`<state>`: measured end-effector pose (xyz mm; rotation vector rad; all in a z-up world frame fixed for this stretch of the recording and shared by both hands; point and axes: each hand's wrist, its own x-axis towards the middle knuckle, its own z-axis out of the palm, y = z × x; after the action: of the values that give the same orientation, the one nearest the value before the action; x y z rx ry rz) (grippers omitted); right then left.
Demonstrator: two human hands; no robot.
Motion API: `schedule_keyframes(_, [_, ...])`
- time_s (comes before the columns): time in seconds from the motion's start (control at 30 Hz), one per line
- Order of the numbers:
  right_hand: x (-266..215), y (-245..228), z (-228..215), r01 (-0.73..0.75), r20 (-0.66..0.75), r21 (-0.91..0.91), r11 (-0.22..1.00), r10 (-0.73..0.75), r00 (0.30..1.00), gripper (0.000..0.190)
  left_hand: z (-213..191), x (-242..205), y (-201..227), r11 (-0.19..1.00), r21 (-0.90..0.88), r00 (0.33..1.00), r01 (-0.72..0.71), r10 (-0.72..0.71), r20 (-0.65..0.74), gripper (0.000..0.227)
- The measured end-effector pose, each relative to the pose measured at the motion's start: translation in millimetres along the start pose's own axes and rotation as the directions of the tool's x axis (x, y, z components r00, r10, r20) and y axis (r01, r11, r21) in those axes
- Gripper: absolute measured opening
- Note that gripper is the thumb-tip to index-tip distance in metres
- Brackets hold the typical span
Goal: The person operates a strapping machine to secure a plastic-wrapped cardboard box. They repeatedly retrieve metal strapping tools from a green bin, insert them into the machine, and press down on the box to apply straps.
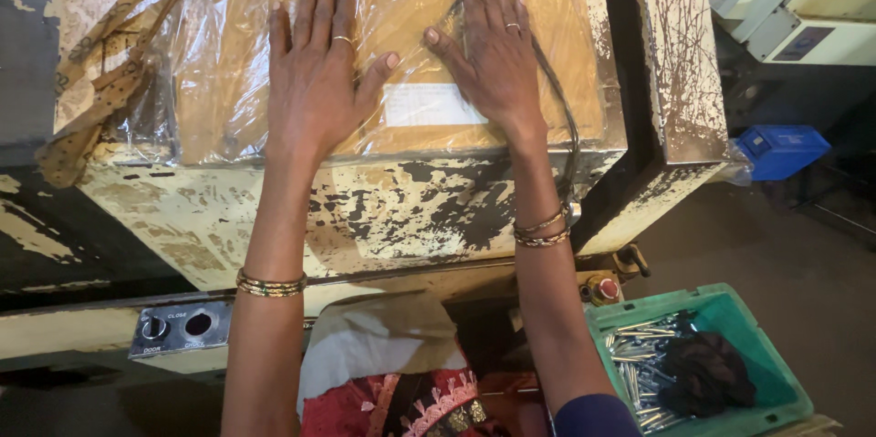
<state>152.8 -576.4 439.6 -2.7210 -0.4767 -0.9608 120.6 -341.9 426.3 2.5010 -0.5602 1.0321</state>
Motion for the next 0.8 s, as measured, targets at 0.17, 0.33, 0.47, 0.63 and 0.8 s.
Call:
schedule_keyframes(0.17, [-0.5,-1.9,-1.3,-0.023,0.013,0.009,1.000,0.023,1.000,0.089,0.6,0.2,-0.1,1.000,-0.012,1.000,0.007,-0.006,0.006,0.085])
schedule_keyframes(0.33, [-0.3,-1.7,-1.5,-0.019,0.017,0.006,1.000,0.019,1.000,0.089,1.8,1.0,-1.2,1.000,-0.002,0.999,0.022,-0.022,0.027,0.086])
schedule_keyframes(0.47, [-0.2,1.5,1.6,-0.018,0.020,-0.007,1.000,0.018,1.000,0.090,3.8,1.1,-2.6,1.000,0.005,0.999,0.022,-0.022,0.029,0.085])
schedule_keyframes(0.63, [0.9,3.7,6.5,-0.024,0.025,-0.006,1.000,0.024,0.999,0.090,6.5,2.0,-4.0,1.000,0.006,1.000,0.021,-0.021,0.019,0.085])
schedule_keyframes(0.8, [0.4,4.0,5.7,-0.023,0.026,-0.011,1.000,0.023,0.999,0.088,6.0,0.4,-4.3,1.000,-0.001,1.000,0.011,-0.011,0.003,0.085])
